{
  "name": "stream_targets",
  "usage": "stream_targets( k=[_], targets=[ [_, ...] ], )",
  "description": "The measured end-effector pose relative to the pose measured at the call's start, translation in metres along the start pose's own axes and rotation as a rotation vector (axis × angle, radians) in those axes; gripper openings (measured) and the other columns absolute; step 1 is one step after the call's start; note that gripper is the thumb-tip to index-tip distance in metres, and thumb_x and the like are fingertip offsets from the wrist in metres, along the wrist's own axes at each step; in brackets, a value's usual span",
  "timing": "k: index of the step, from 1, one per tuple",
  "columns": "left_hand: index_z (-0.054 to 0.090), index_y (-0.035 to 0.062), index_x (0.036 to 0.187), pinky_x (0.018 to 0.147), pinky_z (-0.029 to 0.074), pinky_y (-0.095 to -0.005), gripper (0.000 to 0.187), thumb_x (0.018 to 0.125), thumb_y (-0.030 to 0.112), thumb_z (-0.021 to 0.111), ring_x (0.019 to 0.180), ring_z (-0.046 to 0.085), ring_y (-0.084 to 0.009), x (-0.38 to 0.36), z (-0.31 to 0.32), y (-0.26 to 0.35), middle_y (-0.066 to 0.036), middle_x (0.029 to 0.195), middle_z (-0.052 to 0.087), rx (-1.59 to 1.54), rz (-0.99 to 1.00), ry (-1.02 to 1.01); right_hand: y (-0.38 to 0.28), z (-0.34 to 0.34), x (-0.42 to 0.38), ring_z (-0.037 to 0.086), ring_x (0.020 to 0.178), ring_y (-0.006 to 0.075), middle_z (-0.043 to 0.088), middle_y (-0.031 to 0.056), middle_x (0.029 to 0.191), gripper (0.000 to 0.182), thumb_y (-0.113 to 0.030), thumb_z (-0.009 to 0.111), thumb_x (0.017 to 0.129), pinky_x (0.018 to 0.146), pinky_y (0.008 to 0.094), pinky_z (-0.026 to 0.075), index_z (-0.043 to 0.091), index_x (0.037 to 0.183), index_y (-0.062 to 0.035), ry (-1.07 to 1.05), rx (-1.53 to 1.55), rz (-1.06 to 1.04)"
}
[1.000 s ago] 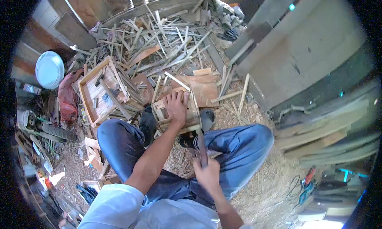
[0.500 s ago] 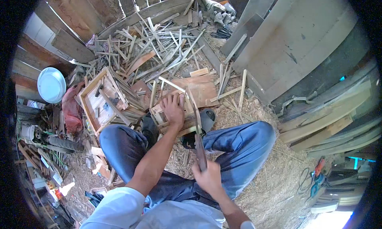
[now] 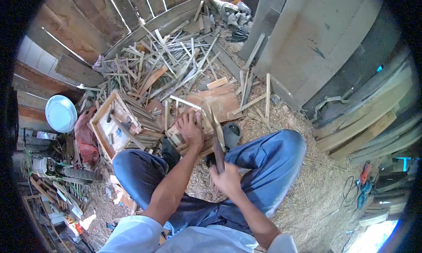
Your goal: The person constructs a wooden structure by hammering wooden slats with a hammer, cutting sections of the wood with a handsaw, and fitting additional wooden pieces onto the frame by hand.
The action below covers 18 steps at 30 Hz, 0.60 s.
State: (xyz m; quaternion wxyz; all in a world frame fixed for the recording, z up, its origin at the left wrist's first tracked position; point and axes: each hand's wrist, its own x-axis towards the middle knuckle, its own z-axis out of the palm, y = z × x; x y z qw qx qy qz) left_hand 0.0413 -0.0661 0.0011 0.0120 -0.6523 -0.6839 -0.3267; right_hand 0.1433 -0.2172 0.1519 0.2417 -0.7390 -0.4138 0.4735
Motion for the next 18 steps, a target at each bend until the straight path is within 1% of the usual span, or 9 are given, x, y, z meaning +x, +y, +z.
stream_targets(
  k=[1,3,5,10,11,13,15,17,18],
  targets=[
    [0.065,0.0093,0.098,0.095,0.035,-0.0450,0.023,0.092,0.031,0.063,0.096,0.053,-0.0288,0.000,0.003,-0.003,-0.009,0.095,0.059,-0.003,-0.001,-0.006,0.005,0.003,0.014,0.066,0.059,0.0376,0.061,0.0222,0.059,0.023,-0.020,0.063,0.084,0.055,0.0435,0.053,0.062,0.079,0.0032,0.006,0.041,0.034],
    [0.065,0.0090,0.099,0.095,0.035,-0.0451,0.022,0.093,0.030,0.061,0.097,0.052,-0.0293,0.001,0.010,-0.009,-0.009,0.097,0.059,0.021,0.014,0.012,0.013,0.003,-0.008,0.067,0.059,0.0367,0.061,0.0225,0.060,0.023,-0.019,0.064,0.084,0.058,0.0445,0.054,0.063,0.077,0.0033,0.062,-0.169,-0.130],
    [0.064,0.0090,0.098,0.096,0.035,-0.0451,0.022,0.094,0.030,0.061,0.097,0.052,-0.0295,0.004,0.011,-0.007,-0.009,0.098,0.059,0.016,-0.004,-0.007,0.003,-0.010,-0.052,0.067,0.060,0.0367,0.061,0.0232,0.060,0.027,-0.021,0.065,0.083,0.059,0.0459,0.054,0.063,0.073,0.0040,0.135,-0.033,-0.357],
    [0.065,0.0113,0.100,0.093,0.035,-0.0455,0.024,0.094,0.034,0.060,0.095,0.052,-0.0286,-0.004,0.006,-0.001,-0.008,0.095,0.058,0.043,0.043,0.006,0.030,0.019,0.007,0.065,0.054,0.0381,0.060,0.0225,0.058,0.029,-0.021,0.064,0.084,0.054,0.0450,0.052,0.061,0.070,0.0032,0.117,-0.023,-0.132],
    [0.065,0.0111,0.101,0.094,0.035,-0.0457,0.024,0.094,0.033,0.059,0.095,0.052,-0.0289,-0.008,0.006,-0.003,-0.009,0.095,0.057,0.067,0.041,0.021,0.001,0.003,0.013,0.065,0.058,0.0388,0.061,0.0231,0.061,0.028,-0.021,0.063,0.084,0.055,0.0446,0.052,0.062,0.071,0.0037,-0.041,0.102,0.096],
    [0.064,0.0103,0.101,0.096,0.034,-0.0462,0.025,0.095,0.034,0.058,0.098,0.052,-0.0293,-0.005,0.011,-0.010,-0.010,0.098,0.058,0.085,0.040,0.005,0.019,0.007,-0.010,0.066,0.062,0.0391,0.063,0.0223,0.063,0.026,-0.020,0.063,0.084,0.058,0.0437,0.053,0.062,0.073,0.0040,0.055,-0.095,-0.173],
    [0.065,0.0092,0.101,0.098,0.034,-0.0464,0.027,0.095,0.034,0.058,0.100,0.052,-0.0296,0.000,0.013,-0.012,-0.011,0.100,0.059,0.023,0.058,0.013,0.010,-0.009,-0.052,0.066,0.064,0.0390,0.063,0.0230,0.065,0.026,-0.021,0.063,0.084,0.060,0.0440,0.053,0.063,0.075,0.0039,0.137,0.035,-0.363],
    [0.065,0.0084,0.102,0.098,0.034,-0.0464,0.027,0.096,0.034,0.057,0.101,0.052,-0.0297,-0.006,0.010,-0.011,-0.011,0.102,0.059,0.047,0.026,-0.034,0.022,-0.003,-0.049,0.067,0.066,0.0385,0.063,0.0257,0.068,0.026,-0.022,0.063,0.083,0.060,0.0453,0.053,0.063,0.076,0.0031,0.142,0.127,-0.281],
    [0.065,0.0084,0.102,0.098,0.034,-0.0464,0.027,0.096,0.033,0.056,0.100,0.053,-0.0297,-0.009,0.010,-0.010,-0.011,0.102,0.059,0.062,0.028,-0.019,0.034,0.005,-0.029,0.067,0.068,0.0389,0.063,0.0270,0.071,0.026,-0.022,0.064,0.082,0.060,0.0460,0.053,0.064,0.077,0.0030,0.040,0.093,-0.109]
  ],
)
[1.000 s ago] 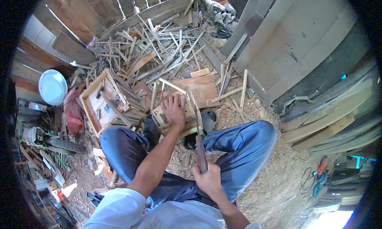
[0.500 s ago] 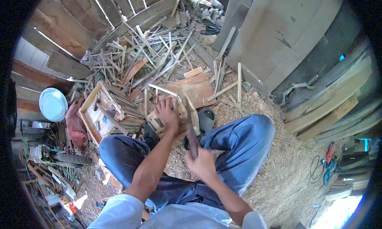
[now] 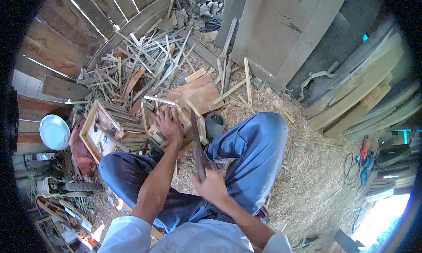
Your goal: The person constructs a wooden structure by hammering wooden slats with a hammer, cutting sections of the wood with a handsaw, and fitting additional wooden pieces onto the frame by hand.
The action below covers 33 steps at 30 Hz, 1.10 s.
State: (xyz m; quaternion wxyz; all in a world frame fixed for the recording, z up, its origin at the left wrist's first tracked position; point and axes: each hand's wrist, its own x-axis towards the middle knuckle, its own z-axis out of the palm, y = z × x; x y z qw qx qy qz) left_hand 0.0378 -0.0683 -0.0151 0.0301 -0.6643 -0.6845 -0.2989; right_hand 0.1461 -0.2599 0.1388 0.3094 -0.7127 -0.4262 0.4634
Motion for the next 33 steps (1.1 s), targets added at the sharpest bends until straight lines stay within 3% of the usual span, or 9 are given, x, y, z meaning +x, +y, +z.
stream_targets(
  k=[3,6,9,13,17,25,26,30,33],
  targets=[
    [0.065,0.0086,0.102,0.098,0.034,-0.0463,0.027,0.096,0.034,0.056,0.100,0.053,-0.0297,0.001,0.003,0.001,-0.011,0.102,0.060,0.007,0.007,0.026,-0.005,-0.003,0.030,0.065,0.067,0.0412,0.062,0.0278,0.072,0.026,-0.022,0.064,0.081,0.059,0.0474,0.051,0.064,0.079,0.0032,-0.018,-0.074,0.108],
    [0.064,0.0091,0.102,0.098,0.034,-0.0462,0.027,0.096,0.034,0.056,0.100,0.053,-0.0297,0.006,0.000,0.001,-0.010,0.102,0.060,-0.011,0.000,0.004,-0.015,-0.013,-0.022,0.063,0.061,0.0436,0.059,0.0258,0.065,0.025,-0.021,0.065,0.080,0.058,0.0473,0.051,0.063,0.079,0.0039,0.118,-0.008,-0.201],
    [0.065,0.0096,0.103,0.099,0.034,-0.0463,0.027,0.096,0.035,0.057,0.102,0.053,-0.0294,0.000,0.000,0.000,-0.010,0.103,0.060,0.016,-0.018,-0.011,0.004,-0.002,-0.016,0.064,0.060,0.0422,0.059,0.0260,0.063,0.026,-0.022,0.066,0.080,0.058,0.0470,0.051,0.061,0.074,0.0033,0.079,-0.012,-0.040],
    [0.065,0.0102,0.103,0.099,0.034,-0.0468,0.026,0.096,0.034,0.057,0.105,0.053,-0.0291,0.005,0.001,0.004,-0.010,0.104,0.061,0.016,-0.007,0.041,0.019,0.008,0.070,0.057,0.045,0.0248,0.057,0.0145,0.054,0.028,-0.022,0.066,0.084,0.046,0.0402,0.045,0.060,0.072,0.0027,0.095,0.076,0.038],
    [0.065,0.0112,0.102,0.098,0.033,-0.0476,0.027,0.097,0.035,0.054,0.103,0.053,-0.0282,0.008,0.003,0.001,-0.010,0.102,0.061,0.046,0.044,0.048,0.004,-0.029,0.084,0.039,0.043,0.0067,0.044,-0.0043,0.056,0.014,-0.009,0.060,0.090,0.041,0.0239,0.033,0.055,0.077,-0.0056,0.073,0.738,0.261],
    [0.051,0.0054,0.127,0.100,0.017,-0.0736,0.077,0.082,0.067,0.057,0.125,0.047,-0.0390,0.022,0.020,0.023,-0.019,0.117,0.063,0.092,-0.024,-0.005,-0.058,-0.112,0.079,0.055,0.049,0.0129,0.054,0.0017,0.054,0.028,-0.026,0.065,0.090,0.048,0.0309,0.045,0.060,0.074,-0.0034,-0.030,-0.006,0.058],
    [0.043,0.0030,0.136,0.102,0.026,-0.0696,0.085,0.078,0.060,0.067,0.122,0.053,-0.0403,0.045,-0.019,0.035,-0.023,0.117,0.064,-0.001,-0.194,-0.486,-0.073,-0.118,0.082,0.055,0.049,0.0130,0.054,0.0023,0.055,0.027,-0.025,0.065,0.090,0.048,0.0313,0.045,0.060,0.075,-0.0033,-0.053,0.017,0.052],
    [0.050,0.0017,0.132,0.085,0.054,-0.0398,0.076,0.071,0.035,0.081,0.092,0.069,-0.0335,0.058,-0.025,0.007,-0.019,0.107,0.070,-0.341,-0.189,-0.525,-0.063,-0.124,0.145,0.061,0.052,0.0168,0.062,0.0088,0.061,0.030,-0.027,0.070,0.085,0.054,0.0334,0.050,0.062,0.074,0.0001,0.065,-0.162,-0.132],
    [0.063,0.0015,0.117,0.082,0.054,-0.0392,0.059,0.070,0.033,0.081,0.092,0.069,-0.0291,0.065,-0.046,-0.023,-0.019,0.104,0.071,-0.511,-0.131,-0.542,-0.070,-0.129,0.169,0.067,0.059,0.0240,0.067,0.0155,0.066,0.034,-0.031,0.073,0.080,0.061,0.0365,0.053,0.066,0.074,0.0020,0.109,-0.226,-0.212]
  ],
)
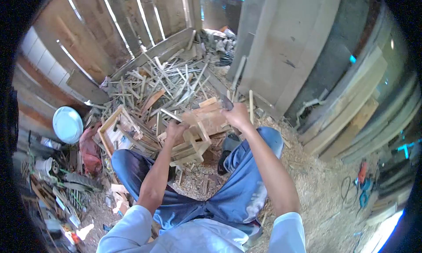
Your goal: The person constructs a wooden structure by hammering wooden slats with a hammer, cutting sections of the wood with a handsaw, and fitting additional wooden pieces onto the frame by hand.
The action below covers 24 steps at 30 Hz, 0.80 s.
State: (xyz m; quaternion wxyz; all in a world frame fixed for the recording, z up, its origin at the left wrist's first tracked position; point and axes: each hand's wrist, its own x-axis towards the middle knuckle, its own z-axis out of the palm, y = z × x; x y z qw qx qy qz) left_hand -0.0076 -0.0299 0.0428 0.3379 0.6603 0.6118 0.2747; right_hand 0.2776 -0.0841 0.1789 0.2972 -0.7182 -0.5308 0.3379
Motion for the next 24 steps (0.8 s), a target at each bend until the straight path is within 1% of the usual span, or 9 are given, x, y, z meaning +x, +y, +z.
stream_targets(
  k=[2,4,5,6,8,9,14,16,24],
  targets=[
    [0.070,0.0001,0.105,0.081,0.054,-0.0391,0.047,0.070,0.028,0.081,0.091,0.069,-0.0272,-0.011,-0.029,0.009,-0.019,0.100,0.072,-0.052,-0.079,0.002,-0.007,0.008,0.009,0.070,0.065,0.0282,0.069,0.0182,0.069,0.033,-0.031,0.073,0.078,0.066,0.0380,0.054,0.069,0.078,0.0025,-0.087,0.152,0.079],
    [0.070,-0.0012,0.106,0.081,0.053,-0.0393,0.045,0.069,0.023,0.081,0.090,0.070,-0.0272,-0.018,-0.048,0.001,-0.018,0.097,0.073,0.030,-0.214,-0.067,-0.010,0.016,0.009,0.063,0.056,0.0141,0.066,0.0090,0.066,0.025,-0.021,0.074,0.079,0.054,0.0331,0.051,0.066,0.080,0.0036,-0.188,-0.003,0.110],
    [0.069,-0.0033,0.103,0.071,0.053,-0.0361,0.041,0.072,0.021,0.080,0.080,0.068,-0.0218,-0.023,-0.057,-0.003,-0.014,0.086,0.072,-0.064,-0.095,-0.033,-0.003,0.029,0.014,0.070,0.070,0.0245,0.070,0.0174,0.079,0.028,-0.020,0.074,0.079,0.062,0.0373,0.054,0.067,0.087,0.0060,-0.143,-0.159,0.117],
    [0.069,-0.0033,0.103,0.071,0.053,-0.0361,0.041,0.072,0.021,0.080,0.080,0.068,-0.0218,-0.026,-0.066,-0.006,-0.014,0.086,0.072,-0.045,-0.102,-0.031,-0.008,0.034,0.007,0.070,0.070,0.0245,0.070,0.0174,0.079,0.028,-0.020,0.074,0.079,0.062,0.0373,0.054,0.067,0.087,0.0060,-0.153,-0.142,0.115],
    [0.067,-0.0037,0.099,0.062,0.049,-0.0299,0.035,0.076,0.021,0.078,0.071,0.063,-0.0137,-0.026,-0.087,-0.005,-0.008,0.078,0.069,-0.346,-0.179,-0.019,-0.029,0.042,-0.007,0.069,0.091,0.0353,0.069,0.0253,0.095,0.034,-0.022,0.076,0.079,0.077,0.0417,0.055,0.066,0.093,0.0073,-0.051,-0.438,-0.044],
    [0.065,-0.0035,0.097,0.058,0.043,-0.0256,0.031,0.078,0.019,0.076,0.067,0.058,-0.0086,-0.040,-0.106,0.029,-0.003,0.075,0.065,-0.341,-0.150,0.023,-0.031,0.048,-0.001,0.063,0.105,0.0407,0.065,0.0295,0.106,0.042,-0.023,0.079,0.077,0.088,0.0443,0.051,0.064,0.100,0.0084,-0.151,-0.368,-0.029],
    [0.062,-0.0036,0.101,0.064,0.047,-0.0270,0.031,0.077,0.013,0.073,0.072,0.061,-0.0108,-0.025,-0.143,0.012,-0.005,0.085,0.066,-0.714,-0.025,0.181,-0.042,0.055,0.005,0.067,0.097,0.0370,0.069,0.0234,0.101,0.056,-0.038,0.080,0.074,0.084,0.0415,0.052,0.066,0.109,0.0037,-0.215,-0.163,-0.041],
    [0.062,-0.0026,0.101,0.070,0.049,-0.0267,0.029,0.076,0.011,0.070,0.077,0.062,-0.0121,-0.022,-0.156,0.024,-0.006,0.089,0.066,-0.879,0.056,0.154,-0.070,0.033,-0.003,0.069,0.093,0.0365,0.069,0.0264,0.099,0.062,-0.043,0.087,0.066,0.083,0.0408,0.053,0.068,0.098,0.0069,-0.172,-0.056,-0.004],
    [0.061,-0.0049,0.109,0.080,0.051,-0.0293,0.040,0.073,0.012,0.069,0.085,0.064,-0.0161,-0.025,-0.164,0.053,-0.009,0.097,0.067,-0.757,0.122,0.116,-0.028,0.062,0.021,0.068,0.089,0.0329,0.070,0.0185,0.092,0.070,-0.043,0.089,0.061,0.080,0.0392,0.052,0.060,0.102,0.0057,-0.067,0.052,-0.185]
  ],
)
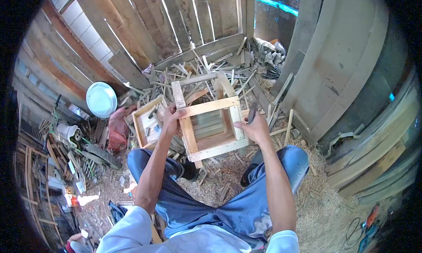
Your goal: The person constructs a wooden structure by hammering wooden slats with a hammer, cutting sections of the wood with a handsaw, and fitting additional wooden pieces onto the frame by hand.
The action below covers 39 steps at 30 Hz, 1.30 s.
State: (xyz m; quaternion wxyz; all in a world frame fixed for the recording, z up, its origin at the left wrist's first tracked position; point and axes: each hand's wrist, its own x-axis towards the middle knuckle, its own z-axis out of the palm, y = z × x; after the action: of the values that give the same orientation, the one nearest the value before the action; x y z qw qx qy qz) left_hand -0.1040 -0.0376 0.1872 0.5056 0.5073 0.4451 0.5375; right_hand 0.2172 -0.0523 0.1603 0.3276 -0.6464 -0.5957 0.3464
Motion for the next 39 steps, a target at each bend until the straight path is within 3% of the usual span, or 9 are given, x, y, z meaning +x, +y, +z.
stream_targets(
  k=[8,12,14,18,29,32,34,36,39],
  targets=[
    [0.063,-0.0032,0.105,0.076,0.049,-0.0266,0.037,0.073,0.014,0.071,0.081,0.063,-0.0125,0.011,0.012,-0.028,-0.006,0.094,0.068,0.000,-0.036,-0.056,0.028,0.009,-0.003,0.062,0.074,0.0201,0.065,0.0099,0.081,0.045,-0.023,0.085,0.073,0.072,0.0380,0.051,0.060,0.100,0.0022,0.078,-0.125,-0.085],
    [0.066,-0.0026,0.099,0.065,0.048,-0.0248,0.030,0.075,0.015,0.073,0.070,0.060,-0.0091,0.009,0.022,-0.030,-0.004,0.085,0.067,0.139,-0.020,-0.048,0.014,-0.002,-0.011,0.065,0.072,0.0326,0.066,0.0137,0.074,0.043,-0.030,0.080,0.079,0.069,0.0414,0.051,0.061,0.099,0.0031,0.137,-0.180,-0.112],
    [0.067,-0.0022,0.098,0.061,0.047,-0.0244,0.030,0.076,0.016,0.073,0.066,0.059,-0.0085,0.011,0.026,-0.031,-0.004,0.082,0.067,0.158,0.005,-0.048,0.013,-0.006,-0.008,0.063,0.099,0.0461,0.065,0.0320,0.100,0.055,-0.038,0.071,0.086,0.084,0.0488,0.050,0.056,0.113,0.0079,0.034,-0.096,0.062],
    [0.067,-0.0014,0.100,0.046,0.040,-0.0250,0.033,0.074,0.017,0.074,0.050,0.050,-0.0063,0.021,0.034,-0.061,-0.003,0.071,0.064,0.254,-0.121,-0.090,0.037,0.011,-0.009,0.060,0.104,0.0458,0.062,0.0351,0.105,0.047,-0.036,0.059,0.094,0.089,0.0511,0.047,0.056,0.110,0.0075,0.014,-0.079,0.138],
    [0.070,-0.0005,0.103,0.070,0.050,-0.0321,0.044,0.071,0.029,0.075,0.073,0.059,-0.0161,0.032,0.064,-0.128,-0.009,0.081,0.065,0.794,0.004,-0.156,0.147,0.052,-0.022,0.060,0.108,0.0310,0.067,0.0137,0.109,0.021,-0.019,0.058,0.089,0.099,0.0454,0.039,0.067,0.102,-0.0051,-0.138,-0.645,-0.186],
    [0.069,-0.0012,0.103,0.077,0.050,-0.0371,0.044,0.074,0.031,0.074,0.082,0.062,-0.0239,0.056,0.071,-0.133,-0.016,0.089,0.066,0.939,-0.090,-0.192,0.183,0.066,-0.017,0.061,0.107,0.0272,0.070,0.0096,0.105,0.021,-0.016,0.054,0.090,0.102,0.0434,0.035,0.072,0.099,-0.0091,-0.120,-0.824,-0.136],
    [0.067,0.0033,0.101,0.079,0.047,-0.0486,0.048,0.072,0.041,0.074,0.080,0.057,-0.0405,0.067,0.078,-0.148,-0.020,0.077,0.063,0.909,0.171,-0.175,0.194,0.067,-0.015,0.062,0.106,0.0245,0.071,0.0079,0.101,0.024,-0.013,0.051,0.090,0.103,0.0435,0.034,0.074,0.096,-0.0110,-0.090,-0.865,-0.105],
    [0.065,0.0025,0.102,0.082,0.045,-0.0480,0.049,0.076,0.043,0.073,0.086,0.056,-0.0403,0.071,0.089,-0.157,-0.020,0.082,0.063,0.956,0.221,-0.182,0.190,0.059,-0.010,0.061,0.111,0.0237,0.070,0.0082,0.107,0.025,-0.013,0.054,0.088,0.102,0.0397,0.037,0.072,0.104,-0.0117,-0.169,-0.957,0.138],
    [0.059,0.0013,0.116,0.102,0.036,-0.0495,0.050,0.084,0.039,0.068,0.112,0.051,-0.0391,0.071,0.113,-0.161,-0.020,0.109,0.059,1.085,0.262,-0.224,0.176,0.064,-0.004,0.064,0.102,0.0358,0.068,0.0174,0.109,0.024,-0.013,0.051,0.091,0.088,0.0456,0.049,0.070,0.104,-0.0057,0.093,-0.422,0.111]
  ],
)
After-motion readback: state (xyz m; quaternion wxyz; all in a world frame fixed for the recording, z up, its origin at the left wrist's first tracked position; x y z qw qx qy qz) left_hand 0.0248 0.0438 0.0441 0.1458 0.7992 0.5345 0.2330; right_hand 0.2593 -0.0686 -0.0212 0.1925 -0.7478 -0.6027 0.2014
